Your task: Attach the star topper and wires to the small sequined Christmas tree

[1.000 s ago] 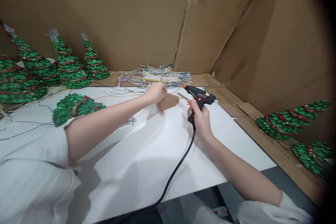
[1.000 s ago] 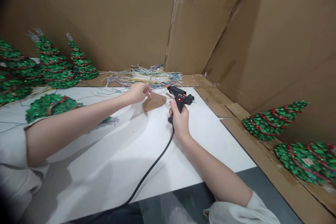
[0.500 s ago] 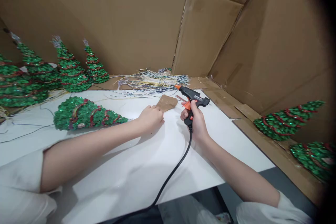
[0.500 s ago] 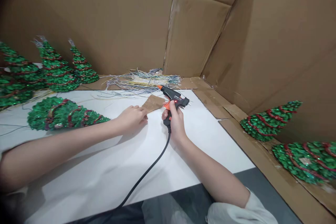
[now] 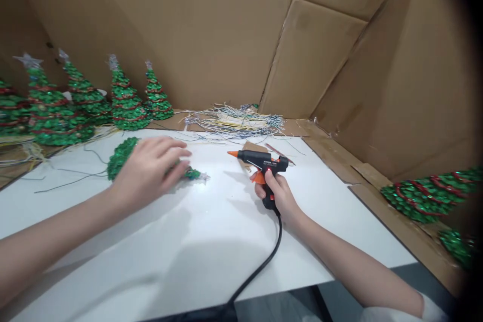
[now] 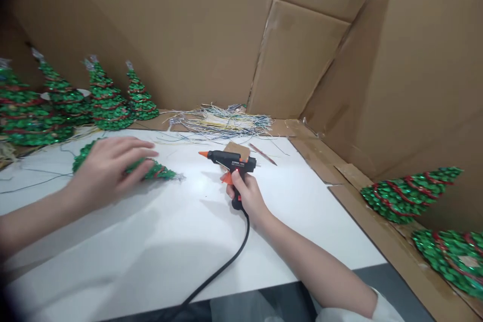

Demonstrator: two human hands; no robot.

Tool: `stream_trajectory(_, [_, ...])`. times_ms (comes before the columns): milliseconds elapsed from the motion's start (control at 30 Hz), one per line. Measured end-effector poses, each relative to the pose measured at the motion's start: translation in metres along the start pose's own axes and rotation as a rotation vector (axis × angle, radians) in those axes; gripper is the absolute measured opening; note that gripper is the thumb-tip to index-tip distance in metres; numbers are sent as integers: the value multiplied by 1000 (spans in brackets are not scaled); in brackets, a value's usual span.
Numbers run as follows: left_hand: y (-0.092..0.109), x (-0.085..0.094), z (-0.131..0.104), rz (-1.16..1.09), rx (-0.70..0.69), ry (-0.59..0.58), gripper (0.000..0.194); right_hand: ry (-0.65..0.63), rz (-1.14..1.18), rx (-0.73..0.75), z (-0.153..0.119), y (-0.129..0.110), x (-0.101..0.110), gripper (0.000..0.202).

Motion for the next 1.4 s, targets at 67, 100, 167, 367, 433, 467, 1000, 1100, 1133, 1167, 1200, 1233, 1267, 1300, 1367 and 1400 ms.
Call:
stream_trajectory(67, [-28, 12, -15, -14, 174, 102, 15, -53, -70, 6, -2, 0, -11, 48])
stream_trajectory(100, [-41, 15, -22, -11, 267, 139, 16, -68, -102, 11, -1, 0, -16, 48])
stream_trajectory(167, [-62, 19, -34, -1, 447, 194, 20, -72, -165, 6, 1, -1, -27, 48])
stream_trajectory(367, [-94, 6, -55, -97, 654, 171, 25, -56, -445, -37, 15, 3, -48, 46])
stream_trajectory(433, [-94, -1, -58, -206, 650, 140, 28, -90, -577, 36, 16, 4, -52, 39])
stream_trajectory(467, [-93, -5, -59, -258, 639, 124, 29, -108, -652, 90, 17, 4, -54, 34])
stream_trajectory(1000, [-80, -19, -64, -371, 731, 150, 34, -154, -1454, 718, 11, 4, -71, 11])
stream_trajectory(1100, [-79, -20, -64, -382, 742, 171, 34, -165, -1493, 745, 11, 4, -73, 16])
stream_trajectory(1133, [-78, -20, -64, -381, 743, 180, 34, -166, -1505, 749, 11, 4, -73, 18])
stream_trajectory(1167, [-78, -20, -65, -381, 744, 183, 34, -169, -1518, 752, 12, 4, -74, 20])
stream_trajectory(1200, [-78, -20, -65, -381, 745, 189, 33, -173, -1530, 757, 12, 4, -75, 20])
stream_trajectory(1233, [-77, -20, -65, -382, 745, 193, 33, -178, -1541, 760, 12, 4, -75, 20])
stream_trajectory(1267, [-77, -20, -65, -384, 743, 196, 33, -182, -1549, 762, 13, 4, -76, 19])
stream_trajectory(1300, [-77, -20, -65, -386, 742, 196, 33, -184, -1555, 761, 13, 5, -76, 18])
stream_trajectory(1367, [-77, -20, -65, -386, 739, 194, 32, -184, -1559, 757, 13, 5, -76, 17])
stream_trajectory(1400, [-77, -20, -65, -383, 740, 195, 32, -180, -1558, 757, 13, 6, -76, 17])
Point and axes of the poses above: each hand's wrist, its own z-axis towards the middle knuckle, its own x-axis out of the back of the hand, y = z × x, the point moved 2 cm from there along z, towards the middle knuckle, and after that the axes turned 9 degrees about -y, right-handed, at the moved point
